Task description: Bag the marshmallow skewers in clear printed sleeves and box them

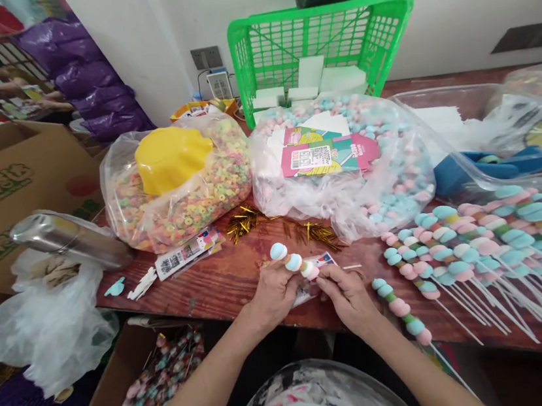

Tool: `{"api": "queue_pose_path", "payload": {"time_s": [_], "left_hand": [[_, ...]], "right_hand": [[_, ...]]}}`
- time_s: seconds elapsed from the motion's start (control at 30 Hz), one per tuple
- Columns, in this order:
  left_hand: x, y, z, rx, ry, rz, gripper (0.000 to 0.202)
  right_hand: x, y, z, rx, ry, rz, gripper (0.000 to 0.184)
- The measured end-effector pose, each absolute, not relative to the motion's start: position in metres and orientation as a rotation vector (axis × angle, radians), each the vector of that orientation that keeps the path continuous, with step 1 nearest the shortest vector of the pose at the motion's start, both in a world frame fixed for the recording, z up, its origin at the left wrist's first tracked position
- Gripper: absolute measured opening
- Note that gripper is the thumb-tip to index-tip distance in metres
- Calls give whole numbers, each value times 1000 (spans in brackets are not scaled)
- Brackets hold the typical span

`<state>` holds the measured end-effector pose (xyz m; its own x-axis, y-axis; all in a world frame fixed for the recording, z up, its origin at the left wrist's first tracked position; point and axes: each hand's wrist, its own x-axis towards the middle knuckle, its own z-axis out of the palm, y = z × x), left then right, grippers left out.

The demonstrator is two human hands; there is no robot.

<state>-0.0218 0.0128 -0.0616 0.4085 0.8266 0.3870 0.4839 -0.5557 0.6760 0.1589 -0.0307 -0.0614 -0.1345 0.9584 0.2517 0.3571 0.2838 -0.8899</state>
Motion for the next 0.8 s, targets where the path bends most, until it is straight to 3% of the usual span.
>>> {"api": "queue_pose_path", "payload": {"time_s": [0.53,0.8], "left_hand": [[-30,19,-62,2102,1054,981,19],[-27,16,-62,2024,985,1016,18]], "right_hand": [[208,-51,-46,-1361,-1340,676,15],[257,-75,-34,-1338,-1808,188,13]]}}
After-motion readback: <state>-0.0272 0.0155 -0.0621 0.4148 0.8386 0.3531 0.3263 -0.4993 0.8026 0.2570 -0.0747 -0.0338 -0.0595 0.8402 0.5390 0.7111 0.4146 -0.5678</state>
